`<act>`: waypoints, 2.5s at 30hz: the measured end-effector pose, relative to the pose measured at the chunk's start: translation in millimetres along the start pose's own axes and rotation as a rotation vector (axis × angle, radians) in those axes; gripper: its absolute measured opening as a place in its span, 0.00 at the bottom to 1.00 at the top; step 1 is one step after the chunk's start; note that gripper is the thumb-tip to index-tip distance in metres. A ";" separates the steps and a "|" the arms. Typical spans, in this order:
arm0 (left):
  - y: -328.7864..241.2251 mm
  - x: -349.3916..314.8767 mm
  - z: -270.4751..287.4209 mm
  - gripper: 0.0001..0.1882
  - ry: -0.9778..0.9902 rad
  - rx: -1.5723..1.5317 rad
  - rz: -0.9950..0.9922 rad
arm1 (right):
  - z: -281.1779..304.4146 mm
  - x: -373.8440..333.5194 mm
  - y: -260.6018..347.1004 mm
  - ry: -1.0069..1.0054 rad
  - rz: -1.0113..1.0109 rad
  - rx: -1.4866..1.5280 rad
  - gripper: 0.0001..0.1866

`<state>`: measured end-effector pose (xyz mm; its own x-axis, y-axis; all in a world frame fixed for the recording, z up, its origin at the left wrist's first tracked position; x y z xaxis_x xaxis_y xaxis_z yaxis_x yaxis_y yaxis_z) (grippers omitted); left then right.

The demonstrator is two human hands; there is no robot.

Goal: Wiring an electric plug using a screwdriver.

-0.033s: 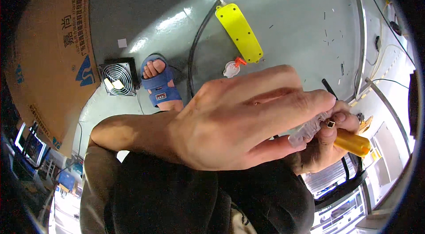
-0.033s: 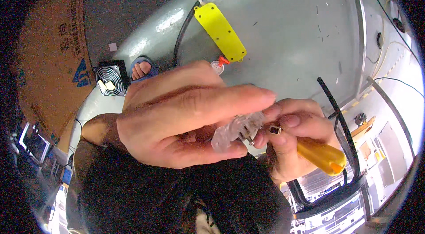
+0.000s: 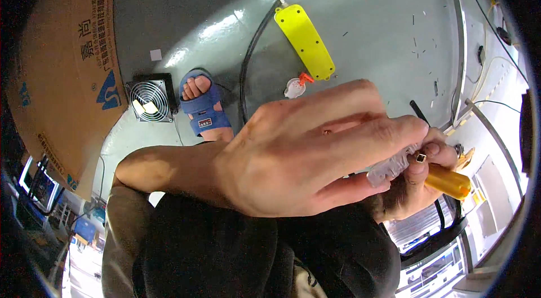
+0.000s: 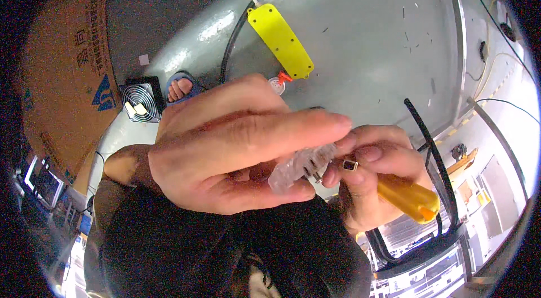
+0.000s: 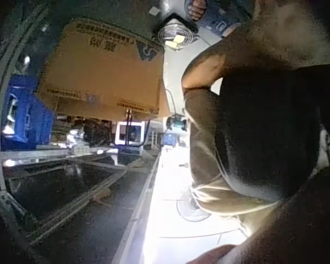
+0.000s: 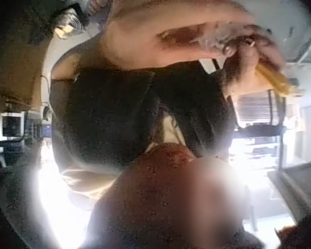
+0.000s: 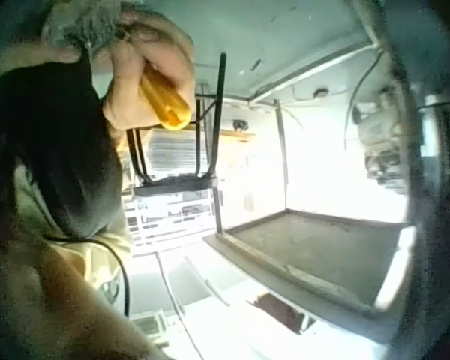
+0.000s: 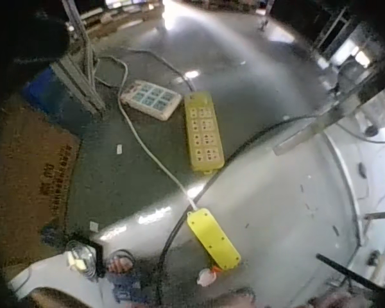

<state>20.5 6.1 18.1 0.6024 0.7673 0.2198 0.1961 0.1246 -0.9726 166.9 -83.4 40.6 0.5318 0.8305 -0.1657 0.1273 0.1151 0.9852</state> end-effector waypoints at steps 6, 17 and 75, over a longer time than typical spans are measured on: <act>2.5 -3.3 0.3 0.31 -0.016 0.030 -0.039 | -3.8 1.6 -1.2 -0.005 0.085 -0.049 0.14; -3.6 1.2 4.0 0.29 0.091 0.076 -0.021 | 3.2 4.9 -1.4 0.095 0.210 -0.203 0.13; -3.0 10.0 9.9 0.09 0.059 -0.121 -0.082 | 4.2 5.3 -15.0 0.167 0.071 -0.236 0.10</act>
<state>18.3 19.7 22.4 0.6239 0.7193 0.3055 0.3363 0.1058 -0.9358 171.2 -83.0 24.7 0.3850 0.9168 -0.1061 -0.1138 0.1612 0.9803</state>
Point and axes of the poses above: each hand's wrist, its own x-axis towards the middle knuckle, its own z-axis out of the back of the hand, y = z × x, the point moved 2 cm from there along x, towards the middle knuckle, and after that the axes turned 3 degrees about -z, right-handed, at the moved point
